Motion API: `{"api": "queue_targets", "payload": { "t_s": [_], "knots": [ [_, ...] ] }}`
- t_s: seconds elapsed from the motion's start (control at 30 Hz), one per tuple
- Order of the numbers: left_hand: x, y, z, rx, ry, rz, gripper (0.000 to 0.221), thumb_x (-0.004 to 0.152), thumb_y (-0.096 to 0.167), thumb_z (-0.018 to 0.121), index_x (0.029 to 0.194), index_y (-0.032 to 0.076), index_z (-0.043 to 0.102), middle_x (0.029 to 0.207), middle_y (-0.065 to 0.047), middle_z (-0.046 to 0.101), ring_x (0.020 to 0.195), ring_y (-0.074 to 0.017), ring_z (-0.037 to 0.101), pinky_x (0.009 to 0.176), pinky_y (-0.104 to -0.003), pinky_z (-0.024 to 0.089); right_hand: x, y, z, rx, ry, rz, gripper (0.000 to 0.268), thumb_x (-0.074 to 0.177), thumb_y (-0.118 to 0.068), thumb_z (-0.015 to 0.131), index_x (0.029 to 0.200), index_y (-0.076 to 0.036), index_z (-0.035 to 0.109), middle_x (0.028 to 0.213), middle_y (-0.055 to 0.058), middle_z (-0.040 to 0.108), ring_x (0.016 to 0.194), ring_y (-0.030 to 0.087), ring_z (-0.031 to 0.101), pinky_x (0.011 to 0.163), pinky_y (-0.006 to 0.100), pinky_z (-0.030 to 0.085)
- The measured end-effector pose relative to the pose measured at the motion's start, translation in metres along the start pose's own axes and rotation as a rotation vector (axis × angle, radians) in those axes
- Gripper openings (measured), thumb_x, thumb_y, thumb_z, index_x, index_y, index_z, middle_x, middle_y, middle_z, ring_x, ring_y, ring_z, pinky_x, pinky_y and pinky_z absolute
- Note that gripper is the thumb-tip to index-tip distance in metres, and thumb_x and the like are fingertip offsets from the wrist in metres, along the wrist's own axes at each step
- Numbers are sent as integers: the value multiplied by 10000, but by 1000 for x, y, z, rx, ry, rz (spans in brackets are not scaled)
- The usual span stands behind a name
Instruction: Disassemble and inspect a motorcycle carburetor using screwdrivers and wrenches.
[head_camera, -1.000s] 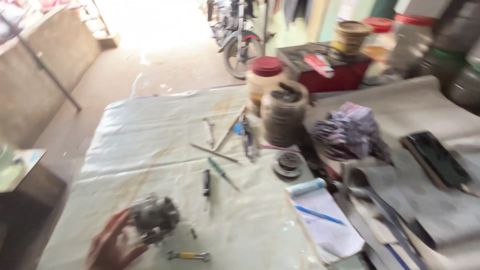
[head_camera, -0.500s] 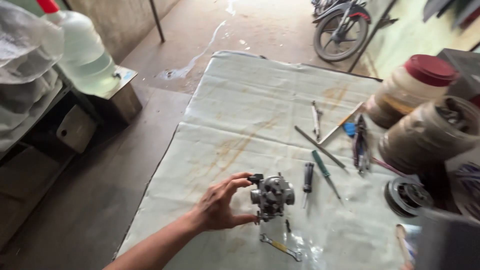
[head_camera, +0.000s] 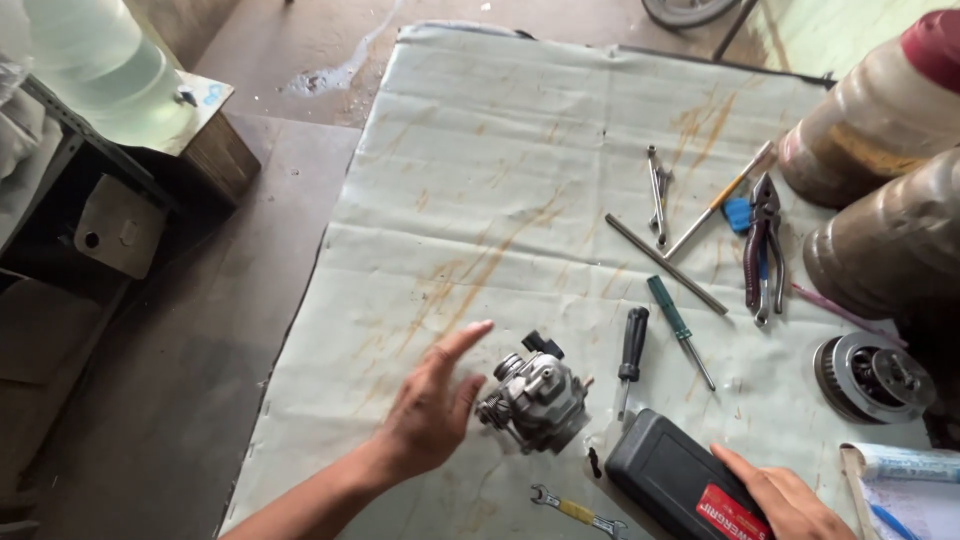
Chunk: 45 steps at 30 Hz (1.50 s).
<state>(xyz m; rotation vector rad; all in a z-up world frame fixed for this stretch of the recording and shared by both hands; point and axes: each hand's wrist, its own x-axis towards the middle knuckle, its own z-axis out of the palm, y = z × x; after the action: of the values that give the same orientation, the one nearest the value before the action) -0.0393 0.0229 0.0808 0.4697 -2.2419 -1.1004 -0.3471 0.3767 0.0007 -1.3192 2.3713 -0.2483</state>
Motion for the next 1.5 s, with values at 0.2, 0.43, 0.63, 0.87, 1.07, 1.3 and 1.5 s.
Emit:
{"api": "queue_targets", "payload": {
  "t_s": [0.2, 0.43, 0.63, 0.87, 1.07, 1.3, 1.5],
  "knots": [
    [4, -3, -4, -58, -23, -159, 336, 997, 65, 564, 1331, 35, 580, 1279, -152, 737, 1207, -306, 695, 1010, -403, 539, 2, 42, 24, -6, -151, -38, 938, 700, -450, 833, 1537, -330, 428, 1346, -4, 657, 1271, 151, 605, 1109, 352, 447],
    [7, 1, -9, -9, -64, -77, 237, 999, 83, 566, 1207, 12, 653, 1142, -142, 752, 1109, -304, 703, 939, -398, 558, 16, 79, 44, 140, -434, -26, 783, 792, -423, 765, 1524, -310, 511, 1369, -38, 590, 1338, 143, 543, 1165, 349, 411],
    [5, -2, -8, -31, -97, -119, 232, 1019, 137, 577, 1196, 17, 668, 1090, -119, 768, 1046, -268, 719, 883, -378, 577, 30, 133, 70, 384, -598, 18, 598, 883, -300, 700, 1470, -240, 603, 1264, -5, 625, 1268, 144, 609, 1097, 315, 499],
    [4, -1, -8, -26, -99, -97, 234, 1030, 154, 571, 1190, 17, 674, 1079, -117, 770, 1049, -272, 718, 886, -383, 574, 29, 140, 59, 777, -680, 185, 601, 855, -159, 781, 1417, -88, 583, 1241, 95, 635, 1231, 199, 675, 1059, 338, 543],
    [4, 1, -8, -9, -103, -119, 249, 1025, 170, 563, 1192, 26, 679, 1065, -105, 775, 1032, -265, 716, 875, -382, 572, 25, 50, -5, 825, -632, 419, 717, 690, -134, 981, 1282, -48, 584, 1083, 113, 654, 1044, 206, 695, 967, 349, 562],
    [3, 0, -6, -19, -97, -157, 259, 1023, 177, 561, 1207, 32, 671, 1056, -96, 770, 963, -242, 729, 828, -362, 585, 22, -3, -41, 704, -598, 375, 730, 588, -208, 1044, 1129, -75, 573, 947, 63, 620, 968, 162, 661, 953, 308, 528],
    [3, 3, -6, -33, -105, -198, 267, 1023, 181, 555, 1215, 34, 668, 1044, -96, 772, 915, -217, 741, 784, -348, 597, 22, 1, -39, 624, -546, 379, 714, 597, -306, 1046, 1083, -110, 561, 873, 50, 589, 915, 158, 638, 900, 325, 511]
  ]
}}
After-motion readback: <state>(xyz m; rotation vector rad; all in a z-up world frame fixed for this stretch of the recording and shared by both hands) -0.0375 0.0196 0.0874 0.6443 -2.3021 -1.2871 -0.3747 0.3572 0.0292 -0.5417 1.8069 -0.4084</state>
